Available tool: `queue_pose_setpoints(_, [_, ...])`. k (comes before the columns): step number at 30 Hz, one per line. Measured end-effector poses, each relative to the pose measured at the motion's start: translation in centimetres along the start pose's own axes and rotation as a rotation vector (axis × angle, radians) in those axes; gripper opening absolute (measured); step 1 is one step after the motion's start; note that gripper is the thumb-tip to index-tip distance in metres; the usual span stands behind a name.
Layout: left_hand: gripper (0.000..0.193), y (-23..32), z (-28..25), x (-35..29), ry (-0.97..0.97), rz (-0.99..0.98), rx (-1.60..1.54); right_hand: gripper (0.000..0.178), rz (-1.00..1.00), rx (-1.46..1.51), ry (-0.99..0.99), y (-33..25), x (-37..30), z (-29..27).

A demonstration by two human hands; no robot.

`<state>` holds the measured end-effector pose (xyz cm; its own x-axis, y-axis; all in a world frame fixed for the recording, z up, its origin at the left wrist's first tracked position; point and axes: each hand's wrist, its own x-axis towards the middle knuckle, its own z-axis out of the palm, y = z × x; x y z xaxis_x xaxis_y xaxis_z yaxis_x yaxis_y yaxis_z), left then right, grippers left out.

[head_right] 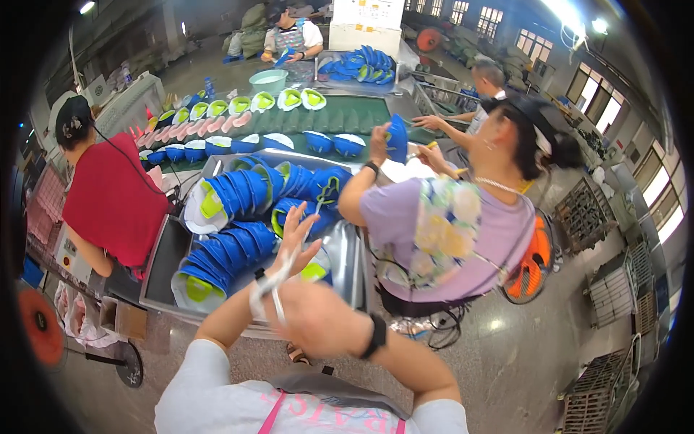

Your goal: The recorder bundles blue shoe components together using a white string or strap in a shoe factory environment.

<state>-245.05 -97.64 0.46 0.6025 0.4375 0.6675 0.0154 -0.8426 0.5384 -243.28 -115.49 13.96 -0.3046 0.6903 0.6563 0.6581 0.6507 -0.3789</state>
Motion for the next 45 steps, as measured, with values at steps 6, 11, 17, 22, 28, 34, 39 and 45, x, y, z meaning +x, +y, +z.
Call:
queue_pose_setpoints(6, [0.007,19.7,2.1,-7.0,-0.898,0.101,-0.274,0.064,0.59,-0.003,0.776,-17.5,-28.1,-10.3])
queue_pose_setpoints(11, [0.016,37.4,8.3,-11.3,-1.576,0.323,-0.9,0.043,1.017,-0.21,1.566,-25.2,-50.6,-14.9])
queue_pose_setpoints(17, [0.021,45.9,26.3,-10.4,-0.992,-0.6,-1.71,0.024,1.592,0.326,1.027,-28.4,-62.5,-10.6])
queue_pose_setpoints(22, [0.018,53.9,39.2,-8.0,-0.816,-0.688,-1.856,0.022,1.869,-0.179,0.719,-27.4,-68.5,-13.1])
queue_pose_setpoints(28, [0.02,62.4,54.5,-7.7,-0.947,-0.782,-1.973,0.089,1.981,-0.642,0.662,-26.6,-76.7,-25.0])
queue_pose_setpoints(34, [0.02,70.8,67.0,-7.2,-1.142,-0.984,-1.896,0.094,1.589,-0.561,0.806,-20.6,-81.4,-38.0])
queue_pose_setpoints(39, [0.019,73.3,78.1,-3.2,-1.008,-1.036,-1.756,0.019,1.613,0.29,1.487,-18.2,-88.9,-44.2])
queue_pose_setpoints(45, [0.031,67.1,93.3,-0.4,-1.226,0.246,-0.484,0.021,1.976,-0.227,1.219,-17.4,-106.2,-51.3])
